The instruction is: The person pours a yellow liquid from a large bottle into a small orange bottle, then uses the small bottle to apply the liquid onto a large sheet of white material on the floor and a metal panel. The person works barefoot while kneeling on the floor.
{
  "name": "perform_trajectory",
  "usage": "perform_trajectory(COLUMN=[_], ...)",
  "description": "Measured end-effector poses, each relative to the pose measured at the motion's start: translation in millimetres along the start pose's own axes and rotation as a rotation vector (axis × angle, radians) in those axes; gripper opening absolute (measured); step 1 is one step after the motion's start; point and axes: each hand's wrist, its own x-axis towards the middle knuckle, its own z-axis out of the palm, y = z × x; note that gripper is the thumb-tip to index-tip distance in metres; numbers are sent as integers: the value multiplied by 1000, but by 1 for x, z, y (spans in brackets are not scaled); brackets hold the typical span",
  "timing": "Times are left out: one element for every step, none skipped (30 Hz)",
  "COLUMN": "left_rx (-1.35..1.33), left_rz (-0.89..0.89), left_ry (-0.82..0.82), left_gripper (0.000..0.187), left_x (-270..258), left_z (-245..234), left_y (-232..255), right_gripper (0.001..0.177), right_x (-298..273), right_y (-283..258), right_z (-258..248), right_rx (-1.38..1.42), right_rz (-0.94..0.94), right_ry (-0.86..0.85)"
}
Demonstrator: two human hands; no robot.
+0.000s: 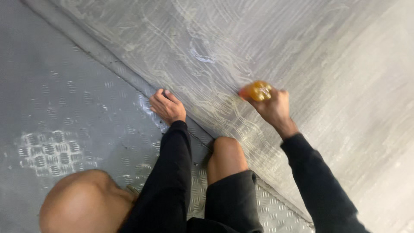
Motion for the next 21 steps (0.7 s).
perform_trajectory(left_rx=[-6, -8, -9, -6, -2, -2, 10, 26, 41, 39, 36, 39, 55, 71, 87, 92, 97, 104, 108, 114, 120], left_rz=[-10, -20, -30, -28, -26, -28, -21, -18, -14, -15, -16, -18, -10, -7, -3, -5, -8, -13, 2, 17, 31], left_ry=[-19, -39, -59, -72, -86, -82, -82, -81, -80, -79, -78, -81, -81, -77, -73, -81, -89, -96, -88, -86, -84], left_gripper=[15, 15, 15, 15, 16, 16, 15, 15, 15, 15, 15, 15, 15, 15, 15, 15, 15, 15, 15, 16, 16], left_x=[0, -3, -7, -10, -12, -8, -5, -4, -4, -3, -3, -4, -5, -3, -1, -1, -1, 0, 1, 0, -2], left_z=[1, 0, -2, -2, -3, 0, 1, 1, 1, 0, -1, -4, -6, -5, -3, -4, -5, -4, -3, -3, -3], left_y=[0, -2, -3, -4, -5, -5, -4, -2, 0, 0, 1, 1, 1, 3, 6, 6, 6, 6, 5, 5, 5], right_gripper=[43, 42, 44, 46, 49, 53, 52, 51, 50, 50, 51, 51, 47, 44, 43, 44, 34, 32, 33, 35, 34], right_x=[-28, -57, -84, -109, -135, -146, -150, -151, -146, -133, -108, -78, -45, -5, 38, 81, 121, 164, 201, 232, 260], right_y=[11, 20, 28, 36, 39, 45, 49, 53, 54, 55, 57, 58, 55, 52, 46, 38, 29, 18, 9, 0, -7], right_z=[-12, -23, -35, -47, -61, -70, -78, -85, -89, -89, -86, -82, -75, -64, -53, -42, -30, -19, -9, 1, 10], right_rx=[-29, -55, -69, -82, -114, -147, -158, -168, -178, -139, -99, -58, -53, -48, -49, -49, 56, 60, 82, 102, 85], right_rz=[38, 78, 174, 270, 356, 426, 385, 342, 299, 250, 201, 154, 60, -41, -85, -118, -159, -191, -201, -205, -229], right_ry=[4, 5, -36, -77, -94, -106, -70, -39, -7, 8, 23, 32, 82, 131, 181, 200, 185, 199, 206, 211, 194])
